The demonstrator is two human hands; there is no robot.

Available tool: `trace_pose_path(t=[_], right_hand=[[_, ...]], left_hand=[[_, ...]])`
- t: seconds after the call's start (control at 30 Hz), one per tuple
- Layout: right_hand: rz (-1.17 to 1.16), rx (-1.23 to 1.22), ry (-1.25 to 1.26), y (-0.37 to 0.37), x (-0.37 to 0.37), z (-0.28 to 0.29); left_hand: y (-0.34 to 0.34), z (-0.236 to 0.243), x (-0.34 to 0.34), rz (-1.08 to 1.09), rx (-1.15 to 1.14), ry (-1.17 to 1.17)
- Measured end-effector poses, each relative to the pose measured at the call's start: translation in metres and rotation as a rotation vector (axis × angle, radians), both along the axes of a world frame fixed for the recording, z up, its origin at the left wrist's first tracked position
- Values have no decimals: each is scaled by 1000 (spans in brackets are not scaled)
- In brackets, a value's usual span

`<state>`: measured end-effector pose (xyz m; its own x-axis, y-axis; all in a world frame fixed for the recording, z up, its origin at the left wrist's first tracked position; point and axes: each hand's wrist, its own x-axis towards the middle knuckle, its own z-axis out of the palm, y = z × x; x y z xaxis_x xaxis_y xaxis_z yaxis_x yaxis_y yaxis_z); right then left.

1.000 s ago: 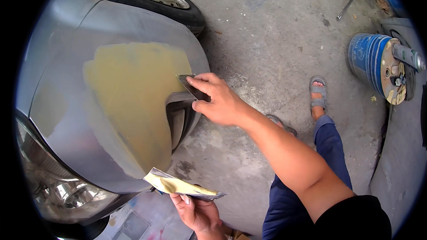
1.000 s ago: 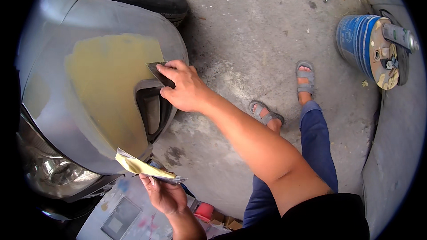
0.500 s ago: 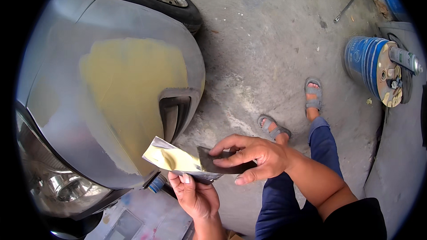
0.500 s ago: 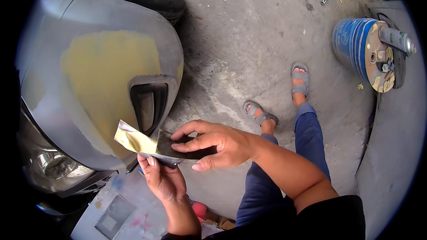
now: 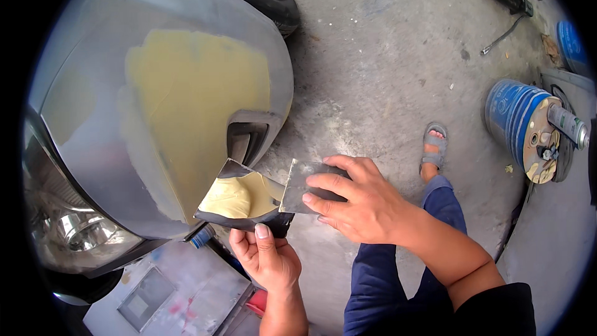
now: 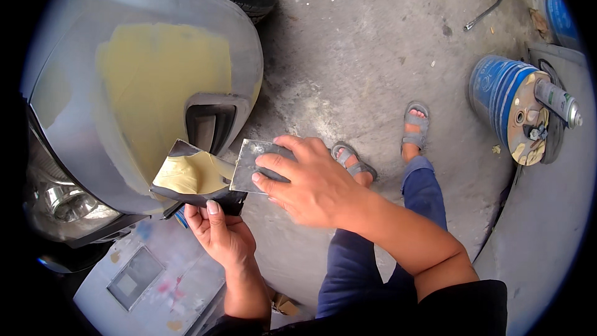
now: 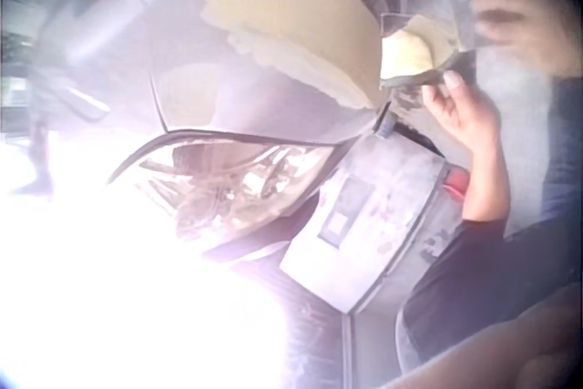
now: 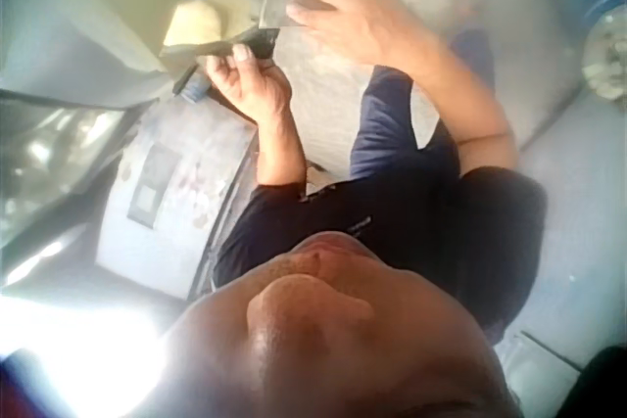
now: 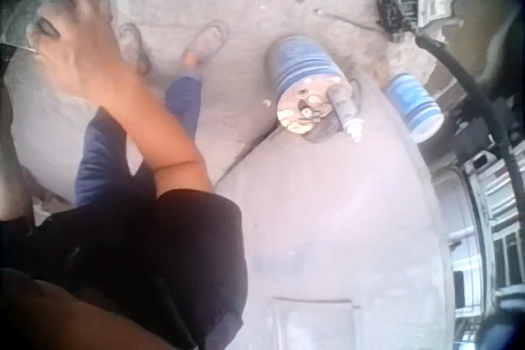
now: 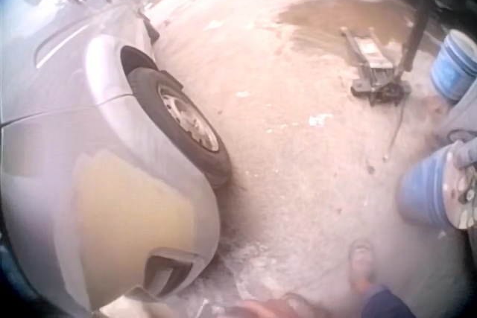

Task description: The person applies a yellowish body filler paste to the front bumper of a silver car using a metal spreader. They repeatedly scoop the filler from a container and spread it across the bumper surface, smoothing it out to cover a specific area.

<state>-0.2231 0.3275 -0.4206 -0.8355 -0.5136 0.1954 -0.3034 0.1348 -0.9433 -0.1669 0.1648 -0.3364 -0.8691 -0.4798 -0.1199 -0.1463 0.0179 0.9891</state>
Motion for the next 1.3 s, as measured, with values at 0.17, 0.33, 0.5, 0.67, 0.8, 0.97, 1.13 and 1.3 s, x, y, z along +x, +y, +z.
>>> trace_pose_path(t=[0.17, 0.33, 0.5, 0.67, 0.8, 0.97, 1.13, 1.3], right_hand=[[-20, -350, -689, 3, -15, -82], [29, -491, -1028, -21, -104, -126], [104, -425, -810, -51, -154, -132], [84, -393, -745, -70, -157, -129], [-48, -407, -616, -86, -140, -135], [-170, -392, -378, -104, -100, -136], [-350, -342, -189, -133, -50, -135], [-447, -348, -92, -154, -18, -137]], left_hand=[[-9, -4, 16, 54, -355, 140], [-1, -45, 23, 290, -100, 100], [-40, -102, 56, 103, 139, 194], [-60, -139, 67, 121, 240, 298], [-67, -154, 67, 86, 298, 330], [-82, -166, 79, 62, 334, 401], [-99, -174, 91, 24, 366, 435], [-104, -177, 90, -28, 379, 415]])
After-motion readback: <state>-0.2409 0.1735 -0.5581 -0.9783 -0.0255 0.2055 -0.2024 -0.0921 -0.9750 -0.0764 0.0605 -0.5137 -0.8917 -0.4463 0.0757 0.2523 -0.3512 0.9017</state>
